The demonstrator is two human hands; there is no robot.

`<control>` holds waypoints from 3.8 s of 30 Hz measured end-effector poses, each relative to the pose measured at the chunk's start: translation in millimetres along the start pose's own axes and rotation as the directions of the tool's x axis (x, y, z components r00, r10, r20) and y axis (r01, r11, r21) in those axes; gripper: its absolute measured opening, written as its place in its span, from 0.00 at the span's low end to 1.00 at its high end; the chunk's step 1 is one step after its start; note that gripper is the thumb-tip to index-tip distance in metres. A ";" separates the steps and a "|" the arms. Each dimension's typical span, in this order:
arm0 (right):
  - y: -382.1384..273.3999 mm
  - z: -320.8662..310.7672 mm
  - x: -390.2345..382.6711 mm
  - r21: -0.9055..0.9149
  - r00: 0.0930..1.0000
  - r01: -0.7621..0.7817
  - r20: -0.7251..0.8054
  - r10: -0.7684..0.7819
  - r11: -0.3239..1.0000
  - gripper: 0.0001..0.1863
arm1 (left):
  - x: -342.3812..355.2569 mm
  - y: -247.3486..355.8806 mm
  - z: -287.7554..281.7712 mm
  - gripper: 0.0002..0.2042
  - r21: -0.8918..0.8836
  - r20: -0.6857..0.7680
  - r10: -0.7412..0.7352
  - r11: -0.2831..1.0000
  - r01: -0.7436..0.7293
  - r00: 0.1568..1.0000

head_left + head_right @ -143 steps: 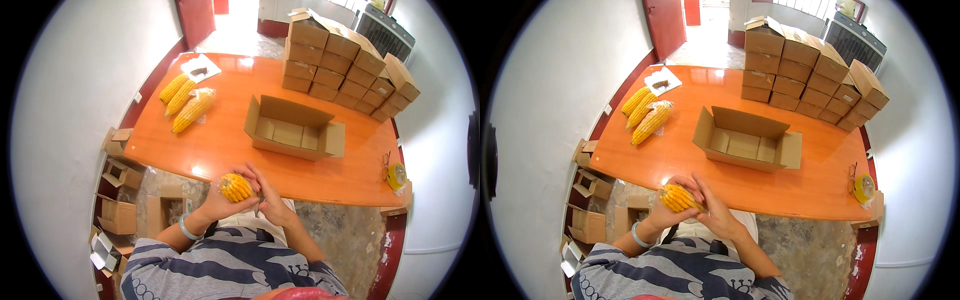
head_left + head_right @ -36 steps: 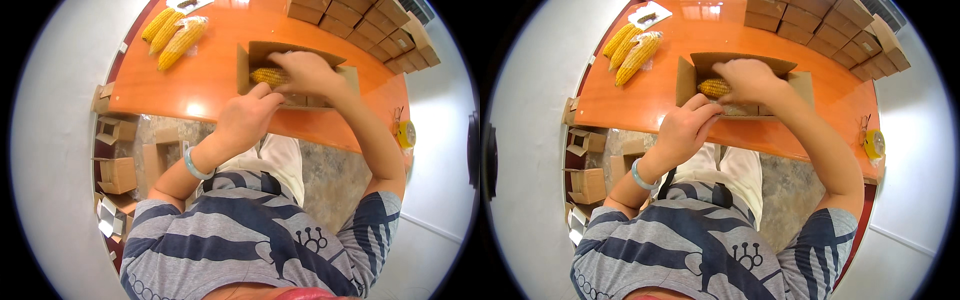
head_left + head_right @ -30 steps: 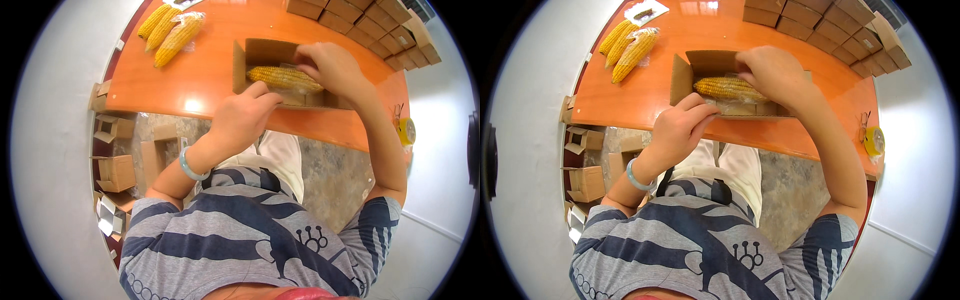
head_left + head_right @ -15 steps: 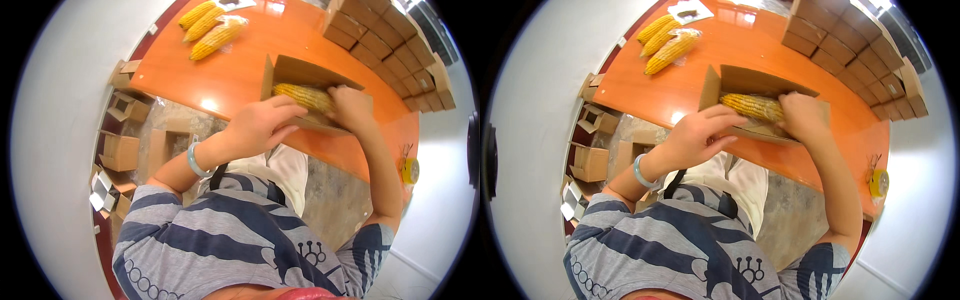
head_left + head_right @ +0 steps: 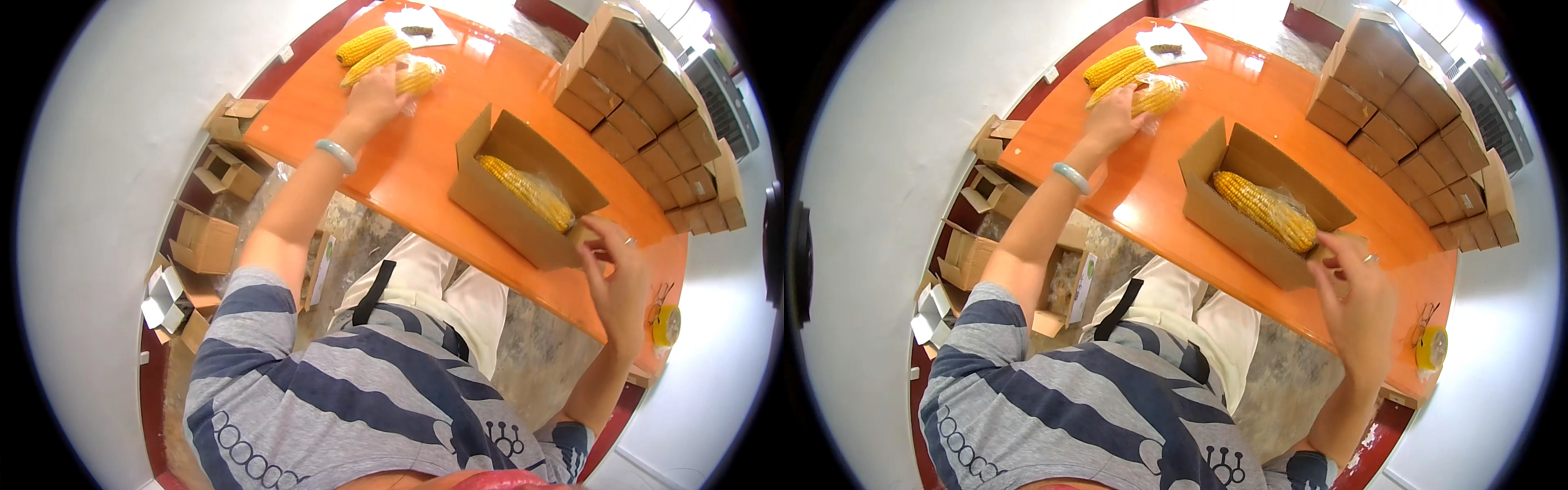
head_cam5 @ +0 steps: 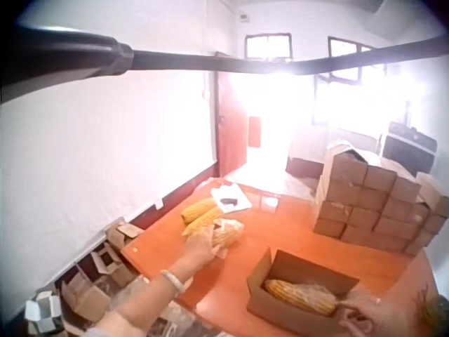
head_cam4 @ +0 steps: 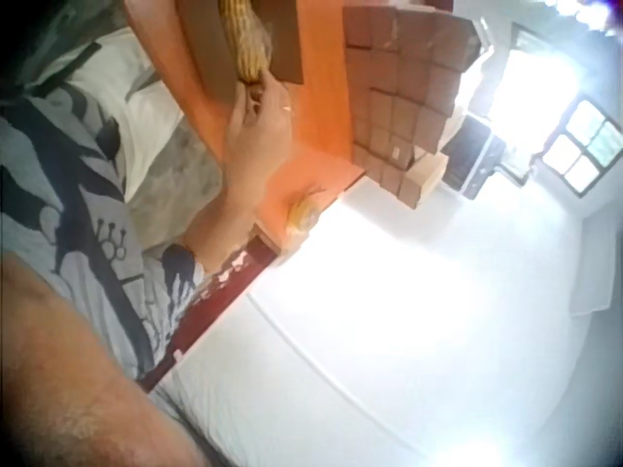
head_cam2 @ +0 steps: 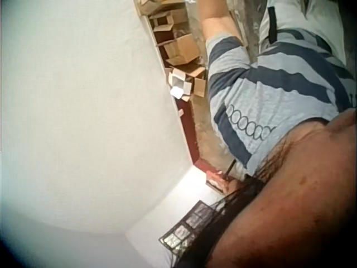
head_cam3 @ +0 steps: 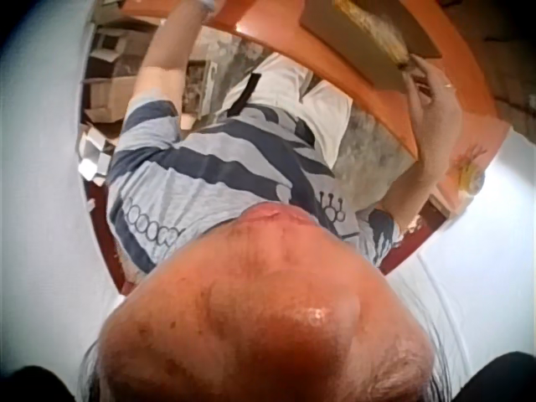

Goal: The person places corn cobs into clear plastic bags and then into small cardboard boxes on an orange table. They close the boxes and stack them with other completed boxes. The process is repeated for multiple corn cobs throughout the clip.

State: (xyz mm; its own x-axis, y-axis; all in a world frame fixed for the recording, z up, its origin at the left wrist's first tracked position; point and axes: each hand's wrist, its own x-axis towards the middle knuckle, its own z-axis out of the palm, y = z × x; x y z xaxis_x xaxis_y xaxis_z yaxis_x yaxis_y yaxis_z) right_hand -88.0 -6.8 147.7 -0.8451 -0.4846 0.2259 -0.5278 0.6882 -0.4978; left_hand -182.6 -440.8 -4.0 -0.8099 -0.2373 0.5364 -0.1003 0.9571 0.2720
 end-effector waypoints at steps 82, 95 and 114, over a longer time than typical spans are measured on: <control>-61.2 149.3 -11.7 0.806 0.753 -0.520 0.589 -0.295 0.281 0.25 | -122.6 40.1 -134.0 0.25 -0.887 0.204 -0.418 -0.462 -0.014 0.885; -91.5 246.1 111.9 0.786 0.800 -0.600 0.580 0.154 0.153 0.22 | -198.1 -22.5 -152.0 0.21 -0.938 0.256 -0.625 -0.344 0.035 0.737; -122.1 278.2 194.8 0.520 0.759 -0.445 0.651 -0.001 0.729 0.19 | -218.4 -58.1 -127.2 0.27 -0.920 0.376 -0.614 -0.334 0.204 0.694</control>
State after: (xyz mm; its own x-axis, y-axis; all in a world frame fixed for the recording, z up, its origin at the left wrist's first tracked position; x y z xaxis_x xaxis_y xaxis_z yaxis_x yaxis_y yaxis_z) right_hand -164.3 -335.4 19.5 -0.5855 -0.7197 -0.3730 0.0356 0.4369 -0.8988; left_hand 73.7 -465.8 -35.3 -0.7174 -0.6900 -0.0957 0.4005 -0.5209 0.7538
